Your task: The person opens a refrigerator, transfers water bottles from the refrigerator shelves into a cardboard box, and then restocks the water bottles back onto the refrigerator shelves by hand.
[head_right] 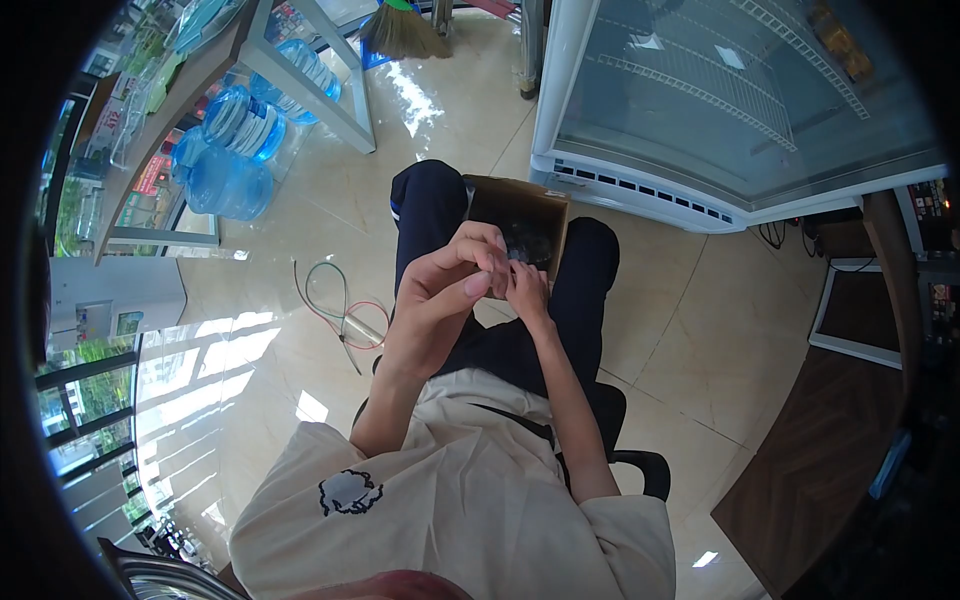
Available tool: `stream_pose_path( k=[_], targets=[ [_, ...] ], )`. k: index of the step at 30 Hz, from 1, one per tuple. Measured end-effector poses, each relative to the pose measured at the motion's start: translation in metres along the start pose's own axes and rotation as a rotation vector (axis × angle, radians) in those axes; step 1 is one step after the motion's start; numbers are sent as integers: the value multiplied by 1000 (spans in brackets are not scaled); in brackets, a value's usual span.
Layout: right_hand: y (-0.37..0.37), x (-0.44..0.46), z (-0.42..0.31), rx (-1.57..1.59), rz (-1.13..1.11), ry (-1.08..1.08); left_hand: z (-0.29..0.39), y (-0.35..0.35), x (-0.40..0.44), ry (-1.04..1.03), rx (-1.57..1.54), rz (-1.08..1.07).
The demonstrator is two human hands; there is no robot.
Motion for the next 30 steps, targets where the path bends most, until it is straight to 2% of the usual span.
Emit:
stream_pose_path(
  k=[2,3,5,6,12,17,19,24,26,27,29,30],
  targets=[
    [9,1,-4,106,-8,-46,0,0,0,-9,0,0],
    [13,2,-8,11,-18,-25,0,0,0,-6,-8,0],
    [28,4,-18,41,-14,-46,0,0,0,2,-24,1],
    [37,4,-23,165,0,-90,0,0,0,2,-22,1],
    [-10,-2,11,521,-40,-155,-1,-1,-1,-2,-8,5],
    [42,-3,-26,432,-52,-191,0,-1,-1,-6,6,19],
    [39,-3,-24,453,-38,-195,-2,0,-1,-11,14,18],
    [-6,-5,-10,-878,3,27,-4,0,-2,-49,33,7],
    [6,0,-14,-645,-48,-68,-6,1,-1,-68,30,-6],
    [38,7,-28,-144,-102,-202,-6,1,-1,-65,54,-4],
    [51,9,-32,427,-80,-285,-6,1,-1,-60,100,-3],
    [43,5,-27,492,-10,-244,-5,0,0,-54,91,7]
  ],
)
Point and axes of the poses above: each hand's wrist, its own x-axis towards the middle knuckle, its own y-axis out of the back of the hand, z = x × y, the point moved 2 cm from there along x, towards the middle knuckle, and after that the axes turned 15 degrees about x, right-handed, at the moved point
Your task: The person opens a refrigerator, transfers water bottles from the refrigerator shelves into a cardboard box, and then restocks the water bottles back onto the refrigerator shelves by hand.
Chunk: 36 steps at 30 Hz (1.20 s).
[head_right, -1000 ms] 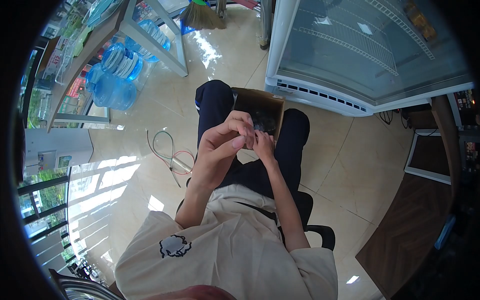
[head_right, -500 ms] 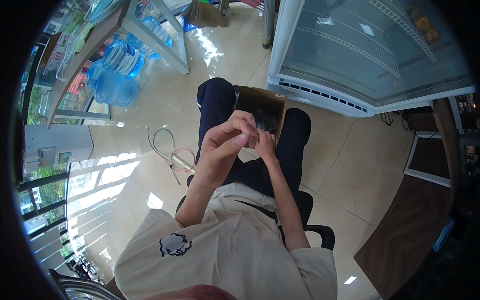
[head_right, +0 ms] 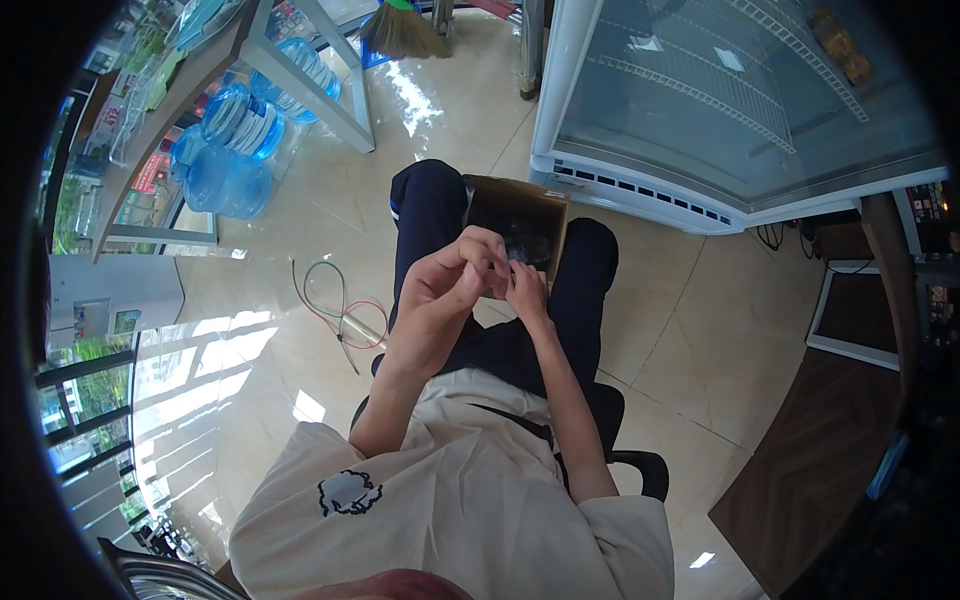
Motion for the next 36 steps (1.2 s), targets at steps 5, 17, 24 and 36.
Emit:
stream_pose_path(
  k=[5,17,24,36],
  targets=[
    [-14,-2,30,39,43,88,4,-3,2,57,-89,28],
    [-10,-7,26,-48,7,54,12,-5,3,13,-12,71],
    [-1,-8,3,-38,23,72,-5,17,1,-223,-60,103],
    [-3,-8,10,3,9,73,0,35,5,-58,88,275]
  ],
)
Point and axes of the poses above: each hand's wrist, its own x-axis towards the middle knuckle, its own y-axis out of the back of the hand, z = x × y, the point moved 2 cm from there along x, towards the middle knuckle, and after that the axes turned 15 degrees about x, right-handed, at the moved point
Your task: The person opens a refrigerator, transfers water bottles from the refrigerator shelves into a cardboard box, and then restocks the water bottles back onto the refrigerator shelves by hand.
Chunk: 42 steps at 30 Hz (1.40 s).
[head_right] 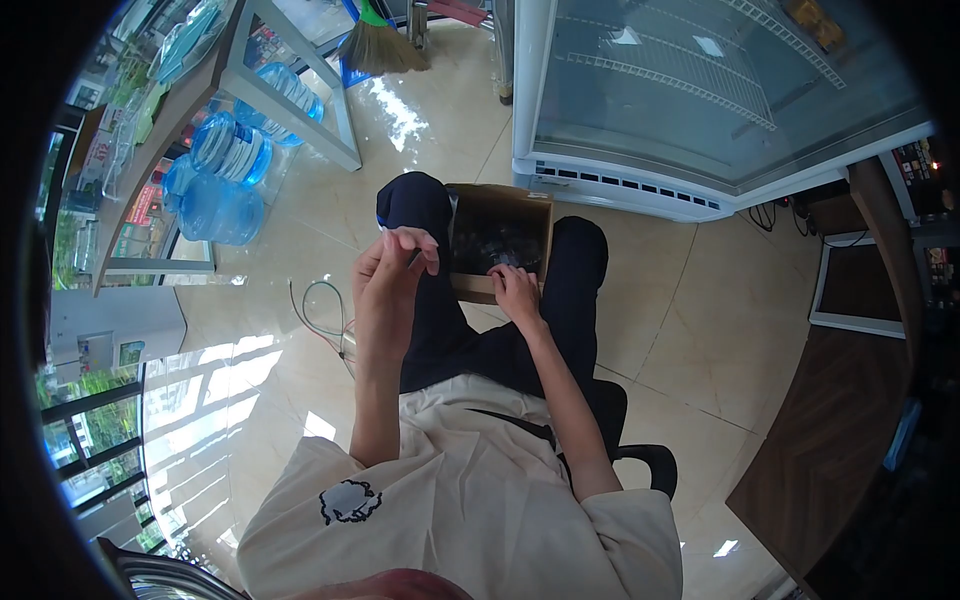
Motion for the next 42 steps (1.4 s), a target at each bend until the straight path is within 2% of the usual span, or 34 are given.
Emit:
stream_pose_path(
  k=[7,10,13,17,22,25,28,31,38,41,42],
  targets=[
    [-3,0,3,1,14,13,-13,9,7,-78,-238,-124],
    [-3,0,4,6,8,0,3,-7,3,7,-37,87],
    [-1,-1,-1,27,6,26,6,-4,2,-11,90,60],
    [1,-4,-12,-125,-50,119,-13,13,-3,-132,-18,-10],
    [4,-5,-13,-109,-140,59,-24,24,-2,-209,-54,-14],
    [3,-5,-12,-102,-143,45,4,5,-2,-99,-69,103],
    [2,-5,-11,-109,-138,66,-2,10,-7,-1,2,161],
    [-1,-4,-12,-120,-156,75,-11,16,-9,-109,-79,143],
    [-11,-1,-14,-152,-219,107,-5,26,-13,-106,-85,172],
    [-15,0,-18,-148,-242,142,3,24,-13,-163,155,169],
    [-16,1,-20,-147,-251,151,5,22,-13,-123,147,178]
  ],
)
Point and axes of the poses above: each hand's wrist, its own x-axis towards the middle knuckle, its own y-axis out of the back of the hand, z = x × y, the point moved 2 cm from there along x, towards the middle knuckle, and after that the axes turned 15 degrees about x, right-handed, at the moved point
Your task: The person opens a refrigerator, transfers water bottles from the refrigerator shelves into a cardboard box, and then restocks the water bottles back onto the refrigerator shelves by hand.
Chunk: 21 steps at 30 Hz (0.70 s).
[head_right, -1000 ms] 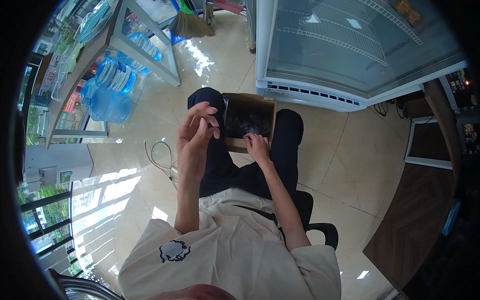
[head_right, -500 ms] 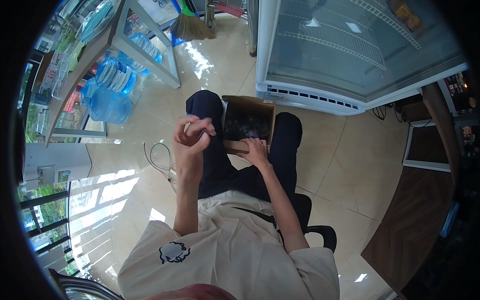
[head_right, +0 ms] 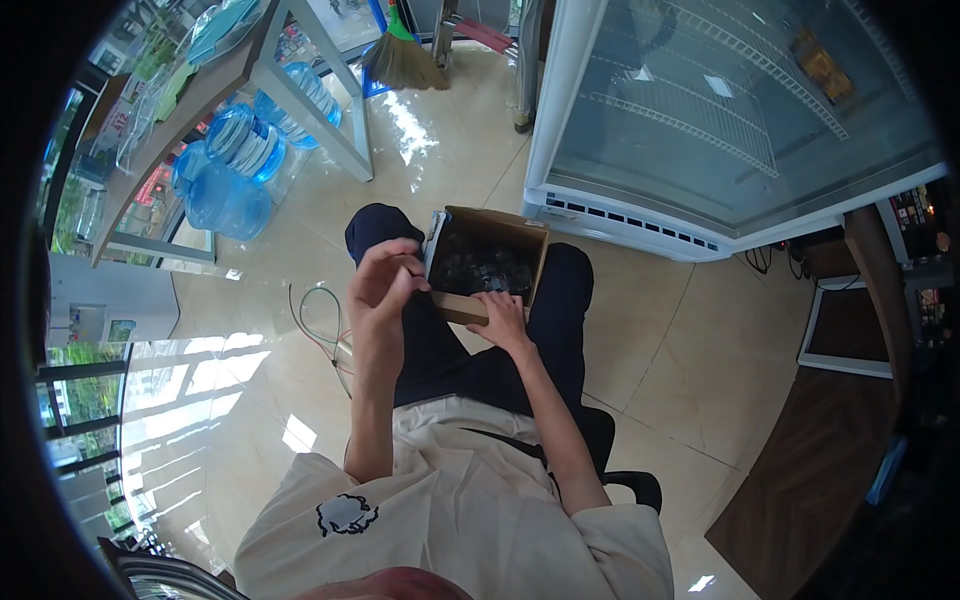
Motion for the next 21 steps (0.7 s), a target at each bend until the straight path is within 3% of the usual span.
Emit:
stream_pose_path(
  k=[2,14,21],
  targets=[
    [-3,3,-3,2,-16,21,5,-1,2,81,-7,11],
    [-32,20,-23,19,-64,107,-2,27,0,93,-18,-64],
    [-48,26,-35,23,-108,118,-27,49,-3,99,124,-26]
  ],
)
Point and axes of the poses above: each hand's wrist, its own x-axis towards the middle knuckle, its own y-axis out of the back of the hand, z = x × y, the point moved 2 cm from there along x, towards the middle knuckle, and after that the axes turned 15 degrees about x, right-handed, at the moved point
